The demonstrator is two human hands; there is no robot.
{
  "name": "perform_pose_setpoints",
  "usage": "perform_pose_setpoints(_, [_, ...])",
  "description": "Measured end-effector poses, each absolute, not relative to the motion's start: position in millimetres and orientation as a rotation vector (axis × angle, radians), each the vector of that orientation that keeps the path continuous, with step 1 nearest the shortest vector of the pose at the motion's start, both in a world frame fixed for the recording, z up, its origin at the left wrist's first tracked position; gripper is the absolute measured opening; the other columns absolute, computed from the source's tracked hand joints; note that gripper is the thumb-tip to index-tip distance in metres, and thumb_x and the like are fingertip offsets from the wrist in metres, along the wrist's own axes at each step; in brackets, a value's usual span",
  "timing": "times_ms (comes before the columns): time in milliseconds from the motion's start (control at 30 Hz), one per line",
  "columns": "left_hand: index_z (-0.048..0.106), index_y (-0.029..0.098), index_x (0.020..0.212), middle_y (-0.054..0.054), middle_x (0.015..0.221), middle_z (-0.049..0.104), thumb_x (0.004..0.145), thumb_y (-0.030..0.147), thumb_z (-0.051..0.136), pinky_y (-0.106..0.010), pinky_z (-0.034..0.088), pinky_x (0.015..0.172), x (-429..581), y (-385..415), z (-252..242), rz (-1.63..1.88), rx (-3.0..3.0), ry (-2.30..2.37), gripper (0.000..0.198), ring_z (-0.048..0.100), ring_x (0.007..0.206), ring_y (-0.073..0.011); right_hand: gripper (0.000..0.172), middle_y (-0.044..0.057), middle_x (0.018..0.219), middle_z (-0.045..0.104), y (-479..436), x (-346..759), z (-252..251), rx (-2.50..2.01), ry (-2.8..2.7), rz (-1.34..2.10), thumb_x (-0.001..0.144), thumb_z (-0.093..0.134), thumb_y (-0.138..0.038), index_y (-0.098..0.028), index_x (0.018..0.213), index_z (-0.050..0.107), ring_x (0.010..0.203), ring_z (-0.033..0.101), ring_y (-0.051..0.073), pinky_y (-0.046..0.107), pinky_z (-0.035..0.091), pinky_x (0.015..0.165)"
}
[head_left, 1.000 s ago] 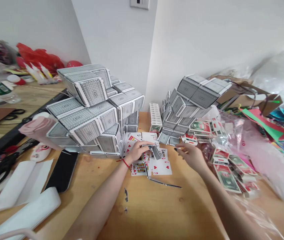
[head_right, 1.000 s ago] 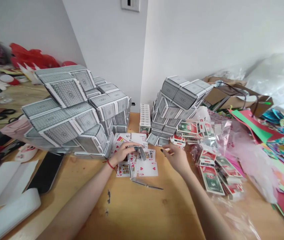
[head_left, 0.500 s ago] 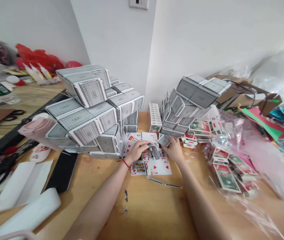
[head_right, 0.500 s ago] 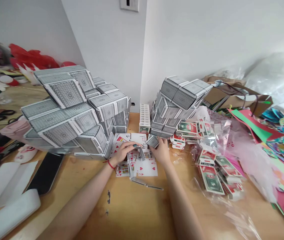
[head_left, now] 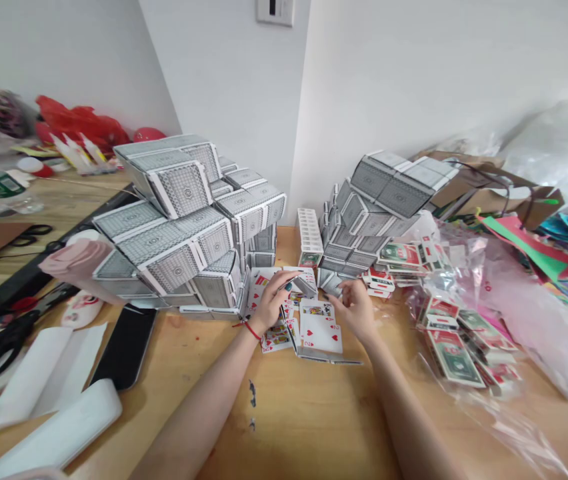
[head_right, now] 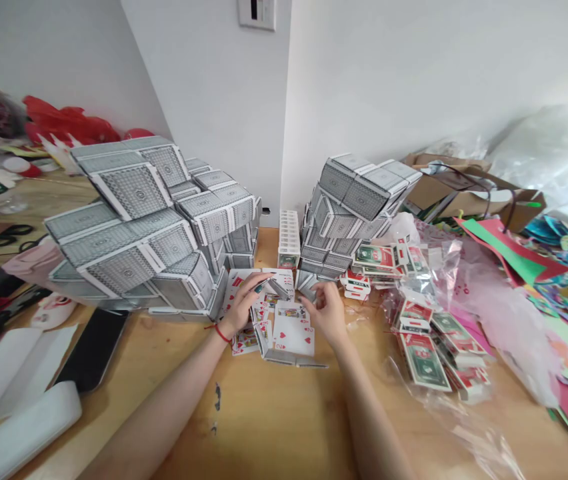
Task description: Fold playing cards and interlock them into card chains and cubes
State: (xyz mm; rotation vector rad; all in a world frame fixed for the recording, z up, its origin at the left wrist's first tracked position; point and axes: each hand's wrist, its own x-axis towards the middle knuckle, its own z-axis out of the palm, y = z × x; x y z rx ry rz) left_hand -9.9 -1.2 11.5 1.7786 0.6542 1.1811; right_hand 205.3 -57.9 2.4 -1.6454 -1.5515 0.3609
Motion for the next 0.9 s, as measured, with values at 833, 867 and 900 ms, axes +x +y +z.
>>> perform_pose_setpoints(833, [0.067, 0.015, 0.087, -0.010, 0.095, 0.063, 0.084, 0.027, 0.031, -0.038, 0.038, 0.090, -11.8, 0.1, 11.3, 1.292, 1.690, 0.746, 0.038, 0.054, 0.097, -0.0228, 0.022, 0.005, 0.083, 0.062, -82.0, 191.0, 9.2, -1.501, -1.621, 0.926, 0.082, 0.046, -0.037, -0.018, 0.088, 0.055, 0.075, 0.059, 0.018, 0.029, 0.048, 0.067])
perform_pose_setpoints(867, [0.066, 0.015, 0.088, -0.009, 0.095, 0.063, 0.084, 0.027, 0.031, -0.038, 0.038, 0.090, -12.3, 0.9, 10.6, 1.306, 1.682, 0.747, 0.037, 0.054, 0.097, -0.0225, 0.025, 0.006, 0.086, 0.062, -82.7, 187.7, 4.8, -1.471, -1.556, 0.933, 0.083, 0.043, -0.038, -0.018, 0.092, 0.055, 0.073, 0.060, 0.018, 0.029, 0.050, 0.064])
perform_pose_setpoints(900, [0.066, 0.015, 0.089, -0.009, 0.096, 0.063, 0.084, 0.026, 0.031, -0.038, 0.037, 0.090, -12.8, 1.8, 9.8, 1.311, 1.679, 0.750, 0.037, 0.054, 0.097, -0.0222, 0.026, 0.007, 0.088, 0.063, -83.7, 184.6, 0.6, -1.454, -1.528, 0.940, 0.084, 0.041, -0.038, -0.019, 0.096, 0.054, 0.070, 0.061, 0.018, 0.029, 0.050, 0.063])
